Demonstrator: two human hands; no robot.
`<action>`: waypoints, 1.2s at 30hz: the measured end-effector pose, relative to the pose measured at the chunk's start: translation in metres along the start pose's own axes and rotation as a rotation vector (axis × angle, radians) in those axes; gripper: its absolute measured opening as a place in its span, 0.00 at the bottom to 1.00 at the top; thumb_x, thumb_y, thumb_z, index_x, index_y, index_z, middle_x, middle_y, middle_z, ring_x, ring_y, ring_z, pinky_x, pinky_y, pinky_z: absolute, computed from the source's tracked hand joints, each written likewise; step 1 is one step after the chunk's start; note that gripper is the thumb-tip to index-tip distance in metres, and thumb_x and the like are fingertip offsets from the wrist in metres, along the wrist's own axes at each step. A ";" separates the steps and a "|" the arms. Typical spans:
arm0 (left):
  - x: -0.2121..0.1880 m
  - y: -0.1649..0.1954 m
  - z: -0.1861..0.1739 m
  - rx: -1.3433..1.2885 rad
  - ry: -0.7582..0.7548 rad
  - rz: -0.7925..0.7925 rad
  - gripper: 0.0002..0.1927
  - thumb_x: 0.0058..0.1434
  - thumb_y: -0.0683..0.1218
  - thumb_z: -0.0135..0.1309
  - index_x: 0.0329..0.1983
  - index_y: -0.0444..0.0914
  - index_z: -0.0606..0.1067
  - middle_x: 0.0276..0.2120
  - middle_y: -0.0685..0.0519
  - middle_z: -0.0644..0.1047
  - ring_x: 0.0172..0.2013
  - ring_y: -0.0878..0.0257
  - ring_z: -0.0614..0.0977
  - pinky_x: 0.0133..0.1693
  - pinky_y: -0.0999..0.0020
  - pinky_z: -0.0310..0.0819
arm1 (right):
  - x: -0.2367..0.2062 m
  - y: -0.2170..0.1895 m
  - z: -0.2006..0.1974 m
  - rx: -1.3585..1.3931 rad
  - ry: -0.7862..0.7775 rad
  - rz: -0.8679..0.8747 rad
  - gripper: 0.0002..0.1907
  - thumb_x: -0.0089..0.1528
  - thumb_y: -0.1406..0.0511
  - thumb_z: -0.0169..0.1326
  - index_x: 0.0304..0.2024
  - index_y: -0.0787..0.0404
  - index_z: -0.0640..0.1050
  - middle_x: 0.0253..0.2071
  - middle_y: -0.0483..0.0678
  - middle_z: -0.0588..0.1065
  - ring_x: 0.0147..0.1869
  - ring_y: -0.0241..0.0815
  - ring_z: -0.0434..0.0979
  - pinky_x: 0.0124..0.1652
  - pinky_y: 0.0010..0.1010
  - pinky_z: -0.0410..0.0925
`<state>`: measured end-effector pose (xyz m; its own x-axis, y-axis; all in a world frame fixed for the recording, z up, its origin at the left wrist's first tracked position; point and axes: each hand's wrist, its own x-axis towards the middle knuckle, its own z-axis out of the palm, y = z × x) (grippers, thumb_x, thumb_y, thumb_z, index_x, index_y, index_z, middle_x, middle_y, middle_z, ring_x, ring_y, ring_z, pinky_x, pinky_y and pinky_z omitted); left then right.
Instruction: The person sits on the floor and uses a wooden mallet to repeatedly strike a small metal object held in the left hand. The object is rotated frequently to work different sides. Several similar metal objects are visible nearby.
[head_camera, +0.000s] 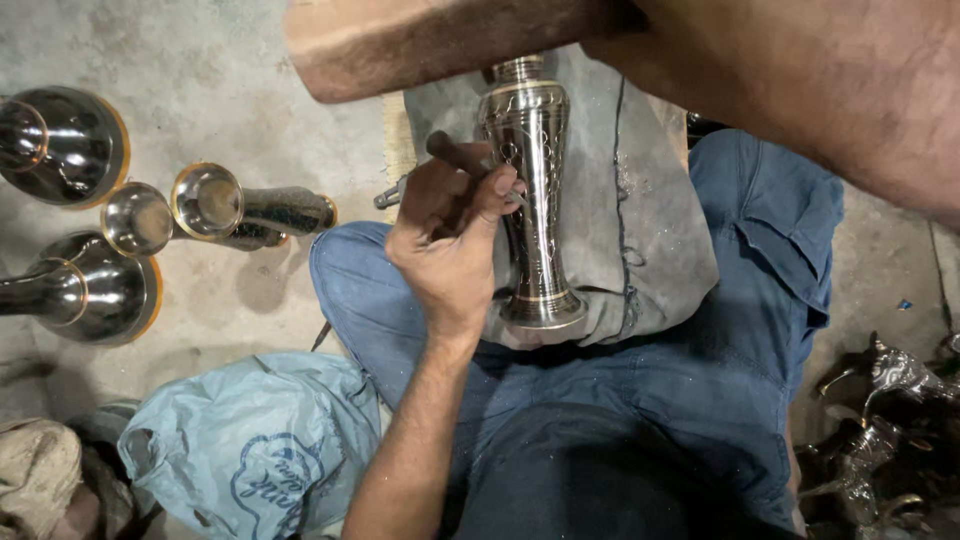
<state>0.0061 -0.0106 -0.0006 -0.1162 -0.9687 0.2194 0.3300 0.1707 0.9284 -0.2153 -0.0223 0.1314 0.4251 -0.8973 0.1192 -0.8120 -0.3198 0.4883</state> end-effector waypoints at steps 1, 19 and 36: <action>-0.001 -0.001 0.000 -0.017 0.009 0.000 0.13 0.68 0.34 0.61 0.54 0.29 0.74 0.41 0.48 0.82 0.41 0.64 0.86 0.45 0.68 0.87 | 0.000 -0.003 -0.005 0.009 -0.011 -0.004 0.11 0.70 0.59 0.57 0.50 0.56 0.82 0.26 0.44 0.78 0.21 0.34 0.75 0.24 0.25 0.70; 0.020 0.032 0.003 0.317 -0.229 0.178 0.14 0.72 0.36 0.62 0.58 0.32 0.76 0.47 0.49 0.83 0.46 0.63 0.86 0.50 0.71 0.84 | 0.025 -0.045 0.039 0.771 -0.112 0.375 0.38 0.60 0.43 0.61 0.62 0.60 0.71 0.40 0.58 0.81 0.39 0.53 0.84 0.37 0.43 0.77; 0.068 0.043 0.003 0.637 -0.663 0.305 0.21 0.67 0.49 0.64 0.61 0.39 0.76 0.47 0.51 0.84 0.44 0.63 0.88 0.46 0.68 0.86 | -0.079 -0.010 0.012 0.641 0.376 0.412 0.22 0.62 0.75 0.65 0.57 0.71 0.75 0.51 0.58 0.78 0.56 0.54 0.80 0.60 0.42 0.73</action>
<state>0.0094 -0.0684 0.0547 -0.6791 -0.6010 0.4214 -0.1129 0.6528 0.7490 -0.2458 0.0476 0.1066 0.0585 -0.8553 0.5148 -0.9526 -0.2020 -0.2274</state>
